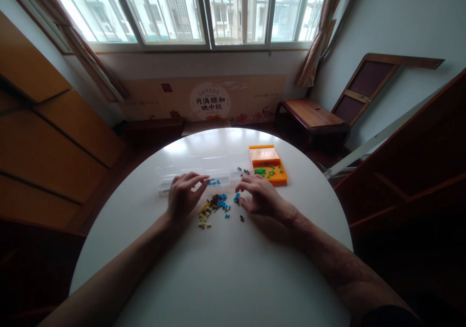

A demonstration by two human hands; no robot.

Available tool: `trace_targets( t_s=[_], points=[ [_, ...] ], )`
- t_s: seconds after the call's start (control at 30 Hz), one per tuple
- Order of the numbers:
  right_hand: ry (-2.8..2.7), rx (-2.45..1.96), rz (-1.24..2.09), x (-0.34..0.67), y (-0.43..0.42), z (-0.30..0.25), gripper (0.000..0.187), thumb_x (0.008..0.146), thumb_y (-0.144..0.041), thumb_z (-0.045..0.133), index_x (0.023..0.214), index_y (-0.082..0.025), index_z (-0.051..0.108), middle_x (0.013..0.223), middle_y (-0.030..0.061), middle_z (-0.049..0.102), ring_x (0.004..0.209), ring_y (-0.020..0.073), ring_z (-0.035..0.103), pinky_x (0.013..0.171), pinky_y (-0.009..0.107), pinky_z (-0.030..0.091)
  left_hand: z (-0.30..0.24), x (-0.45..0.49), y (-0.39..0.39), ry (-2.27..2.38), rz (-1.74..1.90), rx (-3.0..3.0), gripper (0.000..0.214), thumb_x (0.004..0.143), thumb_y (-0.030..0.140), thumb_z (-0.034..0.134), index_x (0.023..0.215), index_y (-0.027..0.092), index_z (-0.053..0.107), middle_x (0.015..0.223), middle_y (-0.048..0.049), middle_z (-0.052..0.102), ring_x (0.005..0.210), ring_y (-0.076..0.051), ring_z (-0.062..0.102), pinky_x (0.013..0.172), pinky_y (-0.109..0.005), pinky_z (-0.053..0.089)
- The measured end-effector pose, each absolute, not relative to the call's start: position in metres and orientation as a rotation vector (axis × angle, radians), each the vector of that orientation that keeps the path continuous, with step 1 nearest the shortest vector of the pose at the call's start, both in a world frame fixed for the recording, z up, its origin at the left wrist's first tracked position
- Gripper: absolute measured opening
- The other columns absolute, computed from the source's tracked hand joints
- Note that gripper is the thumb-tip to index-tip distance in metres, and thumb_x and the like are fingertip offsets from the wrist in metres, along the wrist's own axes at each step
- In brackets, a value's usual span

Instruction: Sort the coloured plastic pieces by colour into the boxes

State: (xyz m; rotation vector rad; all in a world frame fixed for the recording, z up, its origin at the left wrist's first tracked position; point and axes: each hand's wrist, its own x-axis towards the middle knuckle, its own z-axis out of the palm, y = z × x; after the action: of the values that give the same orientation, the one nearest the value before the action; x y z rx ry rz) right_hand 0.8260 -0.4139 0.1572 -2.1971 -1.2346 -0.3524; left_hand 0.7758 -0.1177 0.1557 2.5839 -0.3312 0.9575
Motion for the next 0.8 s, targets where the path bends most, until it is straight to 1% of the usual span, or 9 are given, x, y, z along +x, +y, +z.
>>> trace_targets(
  t_s=[0.1, 0.2, 0.3, 0.4, 0.47, 0.57, 0.67, 0.8],
  points=[
    [-1.242, -2.207, -0.314, 0.828, -0.415, 0.154, 0.013, 0.093, -0.021, 0.078, 0.105, -0.025, 0.076, 0.110, 0.0054, 0.074, 0.097, 0.0222, 0.067, 0.093, 0.040, 0.053, 0.156, 0.775, -0.119, -0.323, 0.932, 2.589, 0.014, 0.106, 0.033, 0.070, 0.104, 0.027, 0.083, 0.095, -0.0005, 0.079, 0.081, -0.020, 0.070, 0.087, -0.040, 0.043],
    [-1.266, -2.196, -0.301, 0.830, -0.414, 0.153, 0.006, 0.097, -0.025, 0.079, 0.103, -0.026, 0.076, 0.108, 0.0041, 0.074, 0.096, 0.0209, 0.067, 0.092, 0.037, 0.052, 0.157, 0.773, -0.122, -0.373, 0.909, 2.574, 0.015, 0.105, 0.033, 0.070, 0.101, 0.026, 0.082, 0.094, -0.0012, 0.078, 0.086, -0.020, 0.072, 0.089, -0.040, 0.045],
    [-1.298, -2.182, -0.322, 0.831, -0.413, 0.153, 0.002, 0.101, -0.023, 0.076, 0.100, -0.025, 0.076, 0.102, 0.0036, 0.074, 0.091, 0.0195, 0.066, 0.090, 0.035, 0.050, 0.157, 0.772, -0.123, -0.475, 0.870, 2.565, 0.015, 0.105, 0.033, 0.069, 0.102, 0.025, 0.081, 0.098, -0.0023, 0.079, 0.090, -0.021, 0.073, 0.089, -0.040, 0.046],
    [-1.313, -2.185, -0.356, 0.832, -0.411, 0.151, 0.008, 0.103, -0.020, 0.071, 0.095, -0.023, 0.073, 0.098, 0.0038, 0.074, 0.087, 0.0183, 0.065, 0.089, 0.033, 0.049, 0.156, 0.772, -0.124, -0.591, 0.836, 2.545, 0.014, 0.105, 0.033, 0.069, 0.103, 0.025, 0.080, 0.102, -0.0027, 0.080, 0.091, -0.020, 0.075, 0.089, -0.039, 0.048],
    [-1.303, -2.174, -0.365, 0.832, -0.408, 0.149, 0.011, 0.104, -0.019, 0.069, 0.095, -0.022, 0.072, 0.097, 0.0041, 0.073, 0.086, 0.0186, 0.065, 0.089, 0.034, 0.049, 0.156, 0.771, -0.125, -0.693, 0.830, 2.516, 0.014, 0.105, 0.035, 0.070, 0.103, 0.025, 0.079, 0.101, -0.0020, 0.080, 0.091, -0.019, 0.075, 0.089, -0.038, 0.048],
    [-1.210, -2.081, -0.351, 0.829, -0.403, 0.148, 0.009, 0.107, -0.021, 0.068, 0.099, -0.023, 0.072, 0.100, 0.0048, 0.074, 0.091, 0.0198, 0.067, 0.089, 0.034, 0.051, 0.156, 0.770, -0.128, -0.841, 0.809, 2.496, 0.016, 0.104, 0.041, 0.073, 0.104, 0.026, 0.080, 0.099, -0.0021, 0.080, 0.089, -0.019, 0.075, 0.087, -0.038, 0.048],
    [-1.169, -1.961, -0.315, 0.824, -0.398, 0.150, 0.008, 0.108, -0.024, 0.067, 0.102, -0.023, 0.072, 0.100, 0.0045, 0.074, 0.092, 0.0194, 0.068, 0.089, 0.034, 0.053, 0.156, 0.769, -0.133, -0.903, 0.729, 2.493, 0.022, 0.104, 0.046, 0.073, 0.109, 0.026, 0.080, 0.100, -0.0033, 0.081, 0.088, -0.019, 0.075, 0.085, -0.037, 0.048],
    [-1.245, -1.875, -0.349, 0.819, -0.395, 0.154, 0.010, 0.110, -0.027, 0.065, 0.105, -0.024, 0.073, 0.100, 0.0051, 0.074, 0.094, 0.0202, 0.069, 0.090, 0.036, 0.055, 0.154, 0.767, -0.139, -0.929, 0.661, 2.394, 0.020, 0.106, 0.043, 0.070, 0.111, 0.027, 0.081, 0.098, -0.0026, 0.082, 0.083, -0.016, 0.074, 0.083, -0.035, 0.048]
  ],
)
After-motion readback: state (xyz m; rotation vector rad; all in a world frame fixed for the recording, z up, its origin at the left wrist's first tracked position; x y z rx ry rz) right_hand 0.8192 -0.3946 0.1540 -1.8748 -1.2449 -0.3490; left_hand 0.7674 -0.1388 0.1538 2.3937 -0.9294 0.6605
